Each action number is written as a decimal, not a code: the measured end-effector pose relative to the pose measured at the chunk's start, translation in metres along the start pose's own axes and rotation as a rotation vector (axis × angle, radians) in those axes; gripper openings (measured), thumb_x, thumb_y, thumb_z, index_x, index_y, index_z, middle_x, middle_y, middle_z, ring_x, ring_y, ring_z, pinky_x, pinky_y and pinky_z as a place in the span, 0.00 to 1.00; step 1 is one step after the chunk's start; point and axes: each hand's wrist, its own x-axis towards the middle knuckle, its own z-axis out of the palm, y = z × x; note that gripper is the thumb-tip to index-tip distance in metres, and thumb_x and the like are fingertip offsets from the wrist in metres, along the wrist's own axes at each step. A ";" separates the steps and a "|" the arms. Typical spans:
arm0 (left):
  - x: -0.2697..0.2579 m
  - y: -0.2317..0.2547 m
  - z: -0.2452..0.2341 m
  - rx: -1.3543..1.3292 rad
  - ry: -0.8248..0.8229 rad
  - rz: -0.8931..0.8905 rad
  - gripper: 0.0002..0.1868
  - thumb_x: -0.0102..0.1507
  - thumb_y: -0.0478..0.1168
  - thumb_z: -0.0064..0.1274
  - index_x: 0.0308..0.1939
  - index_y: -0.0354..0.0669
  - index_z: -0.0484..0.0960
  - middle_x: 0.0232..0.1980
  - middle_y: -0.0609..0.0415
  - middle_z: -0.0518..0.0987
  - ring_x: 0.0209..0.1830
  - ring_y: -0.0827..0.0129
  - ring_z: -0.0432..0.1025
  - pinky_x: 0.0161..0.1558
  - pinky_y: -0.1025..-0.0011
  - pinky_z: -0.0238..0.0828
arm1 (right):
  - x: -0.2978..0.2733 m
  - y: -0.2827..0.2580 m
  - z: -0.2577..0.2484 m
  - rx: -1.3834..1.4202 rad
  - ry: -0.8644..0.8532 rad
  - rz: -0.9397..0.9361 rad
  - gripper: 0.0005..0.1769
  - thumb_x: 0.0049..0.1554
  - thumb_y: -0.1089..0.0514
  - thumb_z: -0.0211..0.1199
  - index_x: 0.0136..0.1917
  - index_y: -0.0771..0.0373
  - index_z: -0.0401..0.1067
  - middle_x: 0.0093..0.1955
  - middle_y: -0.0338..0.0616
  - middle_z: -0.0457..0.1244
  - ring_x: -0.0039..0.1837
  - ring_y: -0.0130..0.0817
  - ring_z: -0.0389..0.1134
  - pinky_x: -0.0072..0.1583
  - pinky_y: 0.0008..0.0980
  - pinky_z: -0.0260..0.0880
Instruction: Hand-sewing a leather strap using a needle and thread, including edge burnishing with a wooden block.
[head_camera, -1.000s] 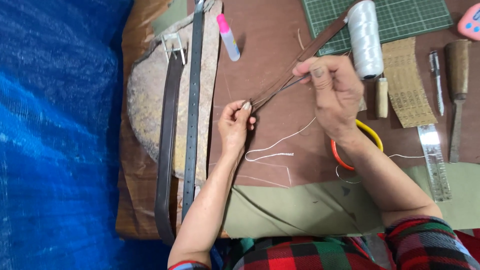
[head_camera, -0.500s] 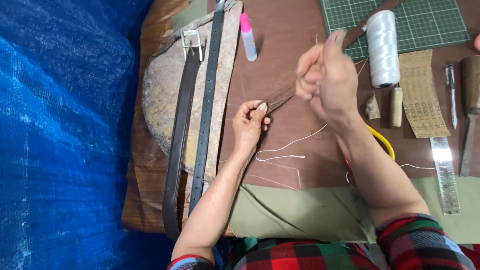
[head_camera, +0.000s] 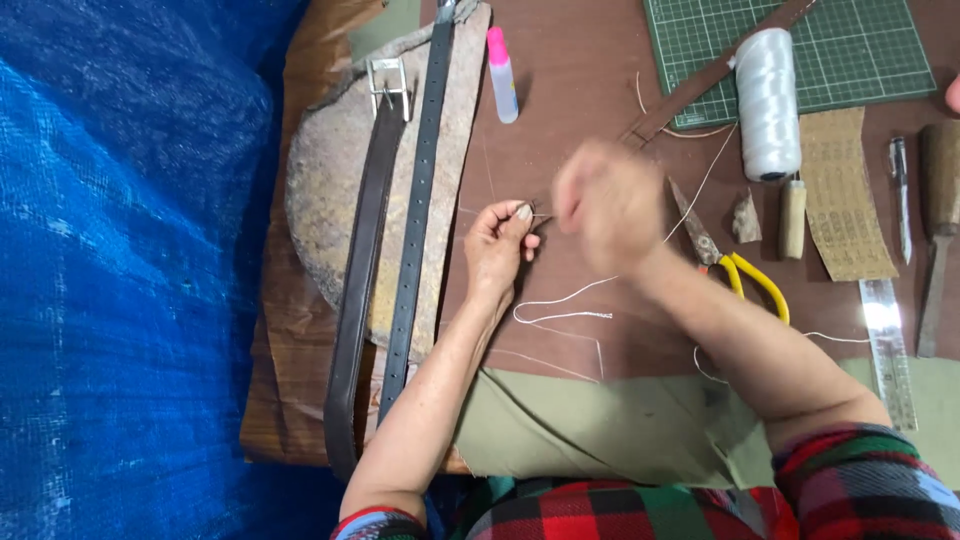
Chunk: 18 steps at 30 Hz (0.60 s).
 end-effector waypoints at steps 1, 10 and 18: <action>0.001 -0.004 -0.001 -0.007 -0.008 0.005 0.06 0.63 0.35 0.61 0.43 0.39 0.82 0.26 0.54 0.78 0.18 0.78 0.70 0.16 0.81 0.63 | 0.001 -0.002 -0.007 0.878 -0.195 0.314 0.12 0.64 0.57 0.54 0.42 0.66 0.70 0.35 0.45 0.63 0.35 0.34 0.63 0.38 0.31 0.59; -0.003 0.001 0.001 0.019 0.024 -0.027 0.05 0.62 0.35 0.60 0.41 0.40 0.82 0.25 0.54 0.78 0.16 0.79 0.68 0.16 0.81 0.61 | 0.042 0.008 -0.045 1.488 -0.414 0.687 0.27 0.68 0.50 0.37 0.29 0.59 0.60 0.24 0.38 0.60 0.28 0.27 0.61 0.36 0.26 0.59; 0.000 -0.012 -0.003 -0.005 0.033 -0.023 0.08 0.65 0.33 0.59 0.47 0.34 0.82 0.27 0.46 0.81 0.20 0.71 0.77 0.16 0.82 0.71 | 0.020 -0.006 -0.026 1.625 -0.317 0.766 0.32 0.70 0.52 0.46 0.24 0.58 0.66 0.17 0.39 0.57 0.22 0.28 0.55 0.27 0.25 0.59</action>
